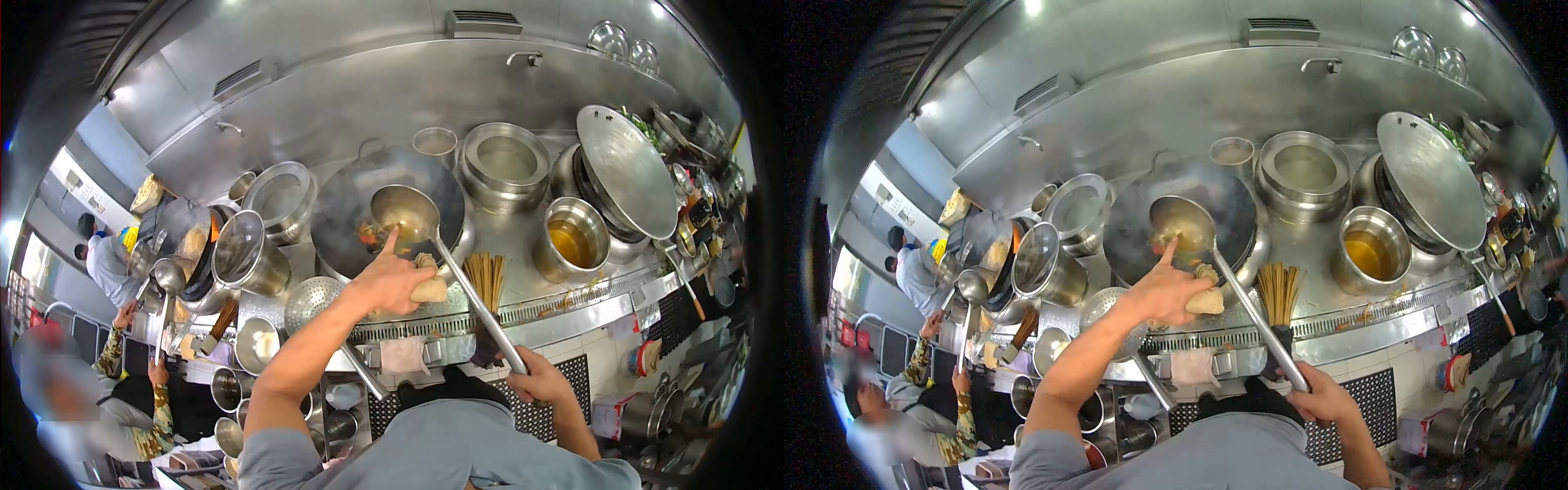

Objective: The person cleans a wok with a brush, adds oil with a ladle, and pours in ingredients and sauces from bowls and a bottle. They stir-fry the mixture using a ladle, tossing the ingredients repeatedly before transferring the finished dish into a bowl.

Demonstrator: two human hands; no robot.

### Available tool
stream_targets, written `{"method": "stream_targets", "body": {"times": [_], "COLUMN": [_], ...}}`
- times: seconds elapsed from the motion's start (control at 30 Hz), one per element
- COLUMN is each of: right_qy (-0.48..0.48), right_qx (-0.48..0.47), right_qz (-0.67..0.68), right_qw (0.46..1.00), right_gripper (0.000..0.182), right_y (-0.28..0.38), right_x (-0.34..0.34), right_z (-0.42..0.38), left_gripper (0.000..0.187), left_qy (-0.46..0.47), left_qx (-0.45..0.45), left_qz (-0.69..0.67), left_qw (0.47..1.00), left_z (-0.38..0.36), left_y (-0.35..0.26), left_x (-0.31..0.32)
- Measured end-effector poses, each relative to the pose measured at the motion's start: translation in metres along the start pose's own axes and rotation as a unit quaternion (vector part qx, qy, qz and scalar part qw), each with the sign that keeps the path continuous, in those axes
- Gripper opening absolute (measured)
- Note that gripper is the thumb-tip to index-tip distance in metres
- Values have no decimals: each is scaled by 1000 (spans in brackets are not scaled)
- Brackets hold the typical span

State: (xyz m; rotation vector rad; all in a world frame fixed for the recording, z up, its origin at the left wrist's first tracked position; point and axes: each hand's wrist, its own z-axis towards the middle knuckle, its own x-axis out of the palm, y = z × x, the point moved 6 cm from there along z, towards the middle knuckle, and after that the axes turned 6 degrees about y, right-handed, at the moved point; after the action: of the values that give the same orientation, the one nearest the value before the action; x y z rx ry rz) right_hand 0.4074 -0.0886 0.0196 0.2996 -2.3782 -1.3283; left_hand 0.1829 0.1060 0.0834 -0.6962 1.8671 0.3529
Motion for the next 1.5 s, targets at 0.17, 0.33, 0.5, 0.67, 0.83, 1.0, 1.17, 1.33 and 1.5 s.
{"method": "stream_targets", "body": {"times": [0.17,0.33,0.5,0.67,0.83,1.0,1.17,1.33,1.5], "right_qy": [45,-3,-72,-54,-41,-36,-9,-12,-13], "right_qx": [13,7,-15,-89,-102,-91,-119,-124,-135], "right_qz": [240,350,345,300,347,338,349,350,347], "right_qw": [970,937,936,948,931,936,930,928,928], "right_gripper": [48,45,47,49,52,50,49,52,52], "right_y": [-6,-8,-5,-14,3,21,16,5,3], "right_x": [10,14,-8,-53,-53,-37,-35,-34,-30], "right_z": [-18,10,31,54,57,48,41,36,31], "left_gripper": [63,53,26,25,27,56,72,77,82], "left_qy": [-203,-350,-372,-182,-231,-488,-380,-344,-305], "left_qx": [130,468,640,757,734,190,173,105,109], "left_qz": [-721,-809,-671,-598,-586,-819,-904,-931,-942], "left_qw": [650,58,36,191,255,232,93,68,86], "left_z": [7,-11,-95,-159,-172,-154,-127,-111,-104], "left_y": [35,34,-44,-98,-82,-39,-42,-62,-67], "left_x": [51,42,-27,-95,-79,44,172,220,214]}}
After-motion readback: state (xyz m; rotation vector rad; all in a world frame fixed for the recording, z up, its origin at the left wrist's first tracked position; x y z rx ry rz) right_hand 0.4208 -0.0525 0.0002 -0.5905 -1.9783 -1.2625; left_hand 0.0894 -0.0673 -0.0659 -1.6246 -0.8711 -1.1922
